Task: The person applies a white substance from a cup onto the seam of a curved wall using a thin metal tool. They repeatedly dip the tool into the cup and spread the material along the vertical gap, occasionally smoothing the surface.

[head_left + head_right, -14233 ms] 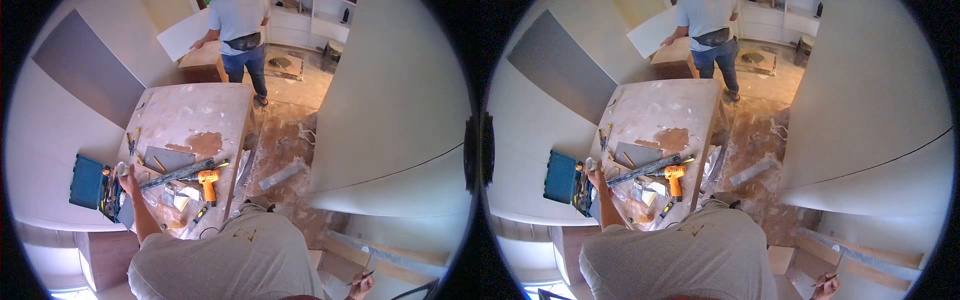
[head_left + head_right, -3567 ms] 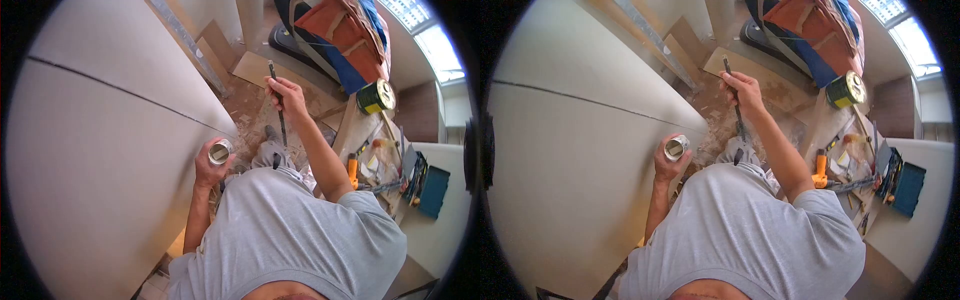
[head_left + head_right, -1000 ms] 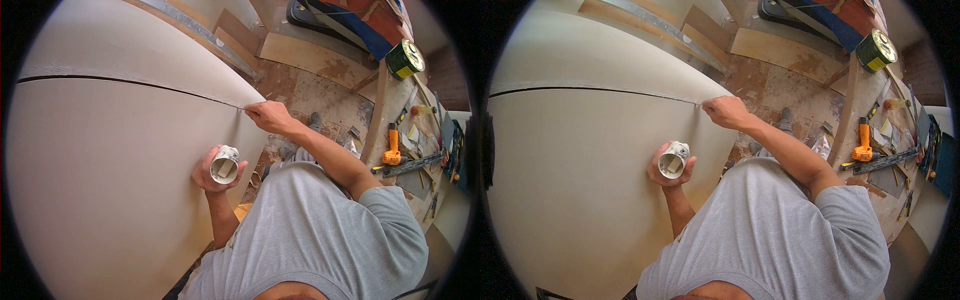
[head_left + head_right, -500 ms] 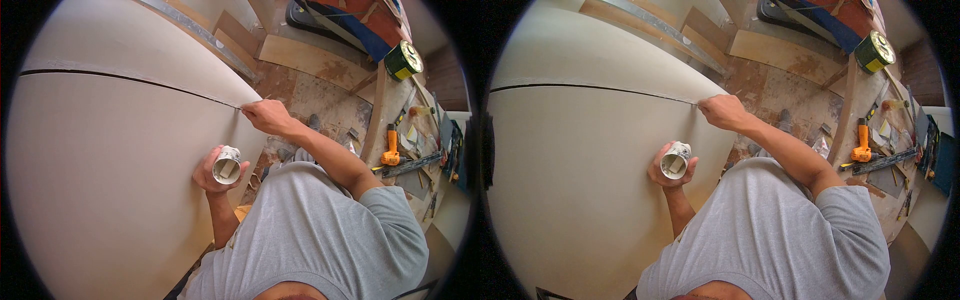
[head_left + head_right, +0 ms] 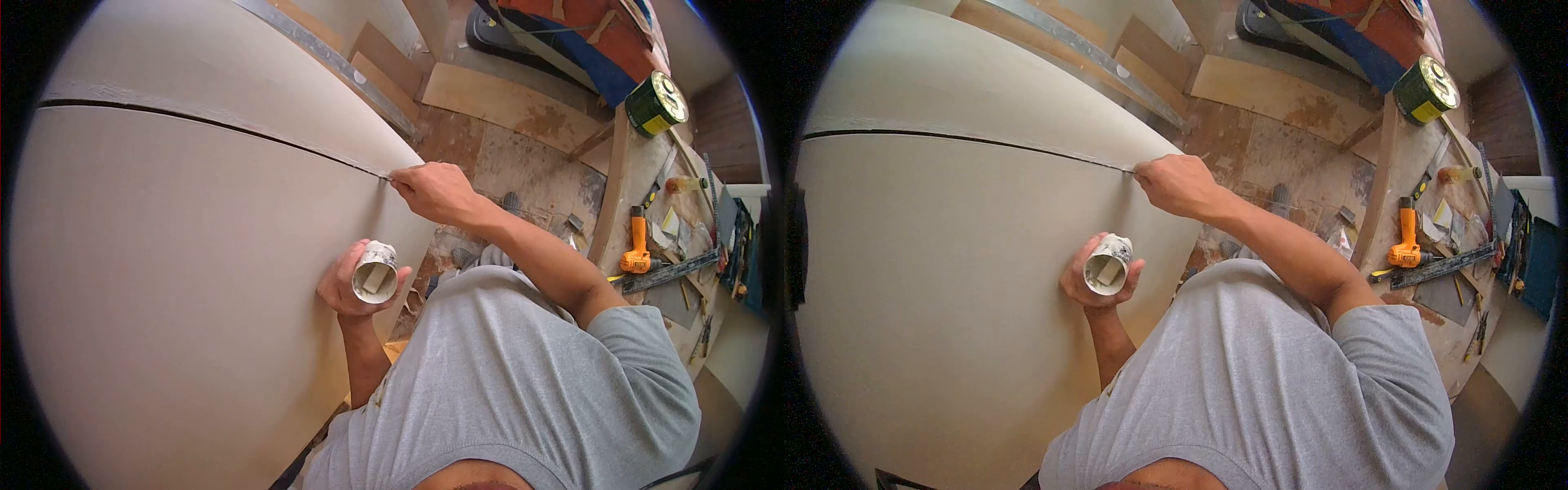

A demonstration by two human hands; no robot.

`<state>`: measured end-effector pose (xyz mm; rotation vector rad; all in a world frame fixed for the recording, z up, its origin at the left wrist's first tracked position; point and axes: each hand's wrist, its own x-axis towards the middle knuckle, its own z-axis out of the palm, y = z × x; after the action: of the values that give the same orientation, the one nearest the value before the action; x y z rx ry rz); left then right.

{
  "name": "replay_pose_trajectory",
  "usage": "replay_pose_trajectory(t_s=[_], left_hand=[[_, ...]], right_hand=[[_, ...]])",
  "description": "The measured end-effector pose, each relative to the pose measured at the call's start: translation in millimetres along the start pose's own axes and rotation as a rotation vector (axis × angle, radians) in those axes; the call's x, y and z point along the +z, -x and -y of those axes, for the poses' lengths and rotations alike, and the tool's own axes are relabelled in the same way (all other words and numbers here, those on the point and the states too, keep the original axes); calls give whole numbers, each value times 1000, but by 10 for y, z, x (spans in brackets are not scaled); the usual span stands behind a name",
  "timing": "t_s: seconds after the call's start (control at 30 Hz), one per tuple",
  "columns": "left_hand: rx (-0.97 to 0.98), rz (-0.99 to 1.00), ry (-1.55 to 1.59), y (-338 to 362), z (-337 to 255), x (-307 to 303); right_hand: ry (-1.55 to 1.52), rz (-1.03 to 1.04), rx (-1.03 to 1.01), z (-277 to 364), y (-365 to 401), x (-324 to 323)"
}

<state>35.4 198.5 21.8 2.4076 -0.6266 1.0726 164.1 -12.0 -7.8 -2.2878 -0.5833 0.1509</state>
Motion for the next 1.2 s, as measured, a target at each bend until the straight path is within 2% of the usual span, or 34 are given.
replay_pose_trajectory(t_s=[1.2], left_hand=[[-29,28,18,20,-17,-40]], right_hand=[[-20,-6,-69,488,-59,-551]])
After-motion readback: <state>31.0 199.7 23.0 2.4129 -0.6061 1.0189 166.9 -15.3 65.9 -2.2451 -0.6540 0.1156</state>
